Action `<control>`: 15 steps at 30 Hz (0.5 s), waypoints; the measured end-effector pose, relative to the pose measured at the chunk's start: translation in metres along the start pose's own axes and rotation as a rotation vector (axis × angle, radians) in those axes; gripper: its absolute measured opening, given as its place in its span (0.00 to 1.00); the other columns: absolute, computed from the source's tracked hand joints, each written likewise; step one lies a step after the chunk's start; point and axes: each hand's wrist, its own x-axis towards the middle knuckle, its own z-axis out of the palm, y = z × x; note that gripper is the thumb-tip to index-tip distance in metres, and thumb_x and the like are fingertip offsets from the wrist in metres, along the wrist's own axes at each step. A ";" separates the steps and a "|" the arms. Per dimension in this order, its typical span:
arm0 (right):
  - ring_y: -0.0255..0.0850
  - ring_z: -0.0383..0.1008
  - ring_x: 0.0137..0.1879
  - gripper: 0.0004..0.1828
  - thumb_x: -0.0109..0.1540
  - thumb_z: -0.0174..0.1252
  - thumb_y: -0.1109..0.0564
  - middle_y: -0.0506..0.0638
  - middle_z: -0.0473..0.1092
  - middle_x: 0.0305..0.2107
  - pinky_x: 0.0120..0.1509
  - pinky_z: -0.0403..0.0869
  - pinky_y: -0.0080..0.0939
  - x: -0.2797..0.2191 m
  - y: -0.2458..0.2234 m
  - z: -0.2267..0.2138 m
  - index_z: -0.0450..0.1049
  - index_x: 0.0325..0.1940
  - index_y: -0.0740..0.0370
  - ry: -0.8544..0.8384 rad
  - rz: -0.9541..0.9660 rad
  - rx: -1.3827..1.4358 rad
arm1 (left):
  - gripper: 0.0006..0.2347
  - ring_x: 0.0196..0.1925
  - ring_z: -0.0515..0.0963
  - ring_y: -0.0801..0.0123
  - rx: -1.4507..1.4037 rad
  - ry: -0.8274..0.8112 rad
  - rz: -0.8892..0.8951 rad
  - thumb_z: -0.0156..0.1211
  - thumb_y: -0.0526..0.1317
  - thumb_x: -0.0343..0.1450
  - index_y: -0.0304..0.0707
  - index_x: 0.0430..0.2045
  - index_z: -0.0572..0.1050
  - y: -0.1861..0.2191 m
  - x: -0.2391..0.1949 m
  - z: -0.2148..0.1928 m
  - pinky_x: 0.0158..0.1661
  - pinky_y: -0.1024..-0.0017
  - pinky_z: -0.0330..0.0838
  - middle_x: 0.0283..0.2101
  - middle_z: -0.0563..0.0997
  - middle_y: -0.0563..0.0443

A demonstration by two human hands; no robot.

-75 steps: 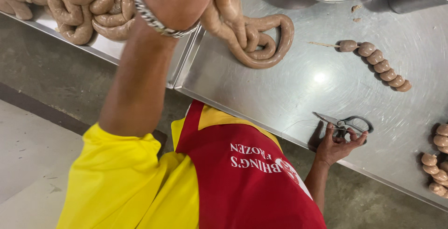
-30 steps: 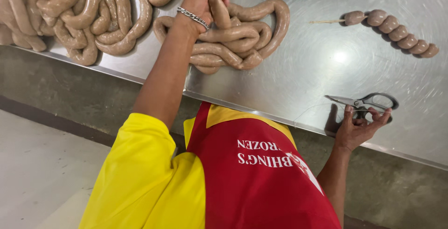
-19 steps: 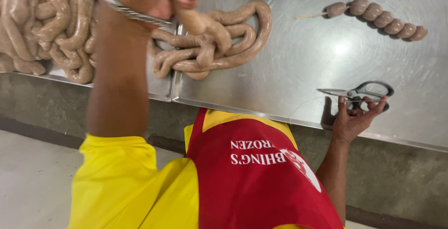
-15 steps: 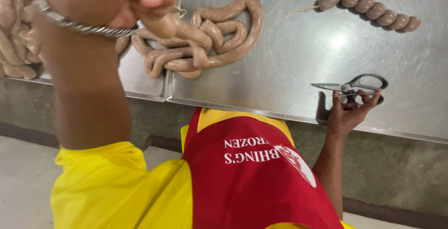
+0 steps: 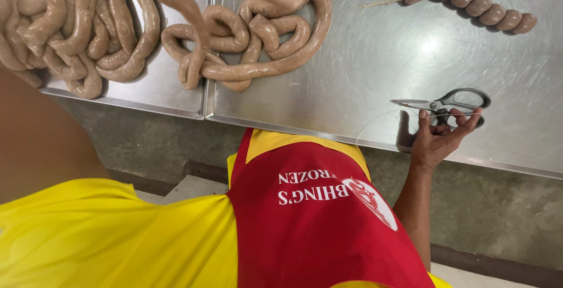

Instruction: The person ties a long casing filled with meat into individual sausage links by hand and with string, using scissors to cut the excess string.

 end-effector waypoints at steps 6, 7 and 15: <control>0.30 0.63 0.38 0.57 0.68 0.77 0.65 0.53 0.66 0.59 0.44 0.69 0.29 0.000 0.002 0.000 0.41 0.85 0.49 -0.002 -0.030 -0.022 | 0.20 0.48 0.72 0.48 0.172 0.063 -0.044 0.64 0.48 0.72 0.32 0.51 0.70 -0.032 0.029 0.025 0.47 0.53 0.64 0.50 0.73 0.35; 0.30 0.63 0.38 0.57 0.68 0.77 0.65 0.53 0.66 0.59 0.44 0.69 0.29 0.000 0.002 -0.001 0.41 0.85 0.49 0.002 -0.027 -0.025 | 0.21 0.49 0.72 0.48 0.199 0.071 -0.052 0.64 0.48 0.71 0.32 0.51 0.70 -0.038 0.035 0.028 0.48 0.52 0.64 0.51 0.73 0.35; 0.31 0.63 0.37 0.56 0.67 0.76 0.66 0.54 0.66 0.60 0.41 0.69 0.28 -0.001 -0.002 0.000 0.41 0.85 0.50 -0.006 0.015 -0.005 | 0.26 0.53 0.70 0.42 0.436 0.140 -0.132 0.67 0.50 0.68 0.32 0.55 0.69 -0.091 0.068 0.066 0.52 0.46 0.62 0.55 0.71 0.31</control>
